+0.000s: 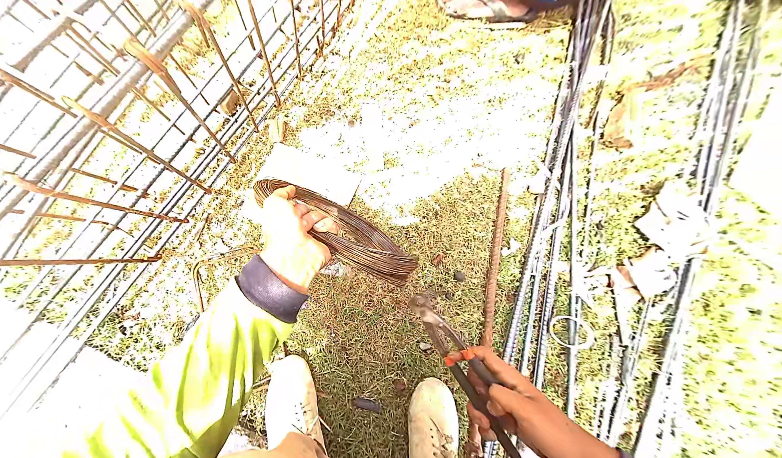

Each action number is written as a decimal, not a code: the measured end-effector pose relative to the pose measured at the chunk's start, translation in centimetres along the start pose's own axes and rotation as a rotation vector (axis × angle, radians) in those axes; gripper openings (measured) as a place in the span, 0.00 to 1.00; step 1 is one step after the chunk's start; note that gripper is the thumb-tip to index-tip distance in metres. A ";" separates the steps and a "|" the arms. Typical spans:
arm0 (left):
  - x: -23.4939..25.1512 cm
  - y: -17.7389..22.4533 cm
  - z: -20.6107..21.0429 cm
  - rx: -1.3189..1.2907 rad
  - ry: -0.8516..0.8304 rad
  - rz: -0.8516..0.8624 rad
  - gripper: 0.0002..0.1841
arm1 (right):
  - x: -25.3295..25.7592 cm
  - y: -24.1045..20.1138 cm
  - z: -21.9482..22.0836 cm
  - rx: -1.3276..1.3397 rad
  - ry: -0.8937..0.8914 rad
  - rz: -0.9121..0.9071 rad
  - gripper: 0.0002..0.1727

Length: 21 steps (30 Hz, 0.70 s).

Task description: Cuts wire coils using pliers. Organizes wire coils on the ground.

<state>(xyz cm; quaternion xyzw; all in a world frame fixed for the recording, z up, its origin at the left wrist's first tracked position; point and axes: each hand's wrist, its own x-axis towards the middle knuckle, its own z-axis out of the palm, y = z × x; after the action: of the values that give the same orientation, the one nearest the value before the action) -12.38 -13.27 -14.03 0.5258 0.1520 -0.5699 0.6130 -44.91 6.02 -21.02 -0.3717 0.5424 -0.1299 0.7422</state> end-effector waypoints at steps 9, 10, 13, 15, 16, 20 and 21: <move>-2.8 1.9 -0.7 0.158 0.020 -0.100 0.23 | 1.2 2.3 -6.4 -1.069 0.425 -0.315 0.30; -1.4 1.3 -2.2 0.127 -0.068 -0.068 0.24 | 1.1 1.8 -6.5 -1.050 0.402 -0.376 0.29; 0.2 0.4 -4.5 0.113 -0.135 -0.026 0.25 | 0.6 -0.3 -4.6 -0.917 0.213 -0.535 0.25; -0.1 0.2 -5.3 0.106 -0.138 -0.034 0.25 | 0.4 -1.0 -3.0 -0.891 0.061 -0.597 0.26; 0.0 0.4 -5.7 0.098 -0.159 -0.053 0.26 | 0.5 -1.0 -2.6 -0.931 -0.001 -0.638 0.26; 1.4 2.0 -8.0 0.039 -0.219 -0.170 0.27 | 0.9 1.6 -4.8 -1.043 -0.025 -0.599 0.27; 1.8 2.5 -9.2 0.049 -0.231 -0.192 0.27 | 0.8 2.4 -5.8 -1.000 0.015 -0.521 0.26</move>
<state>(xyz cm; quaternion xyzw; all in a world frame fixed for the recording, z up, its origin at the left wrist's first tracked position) -5.92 -7.21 -17.99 0.4546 0.1159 -0.6861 0.5561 -50.31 4.81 -24.06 -0.7989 0.4335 -0.0385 0.4153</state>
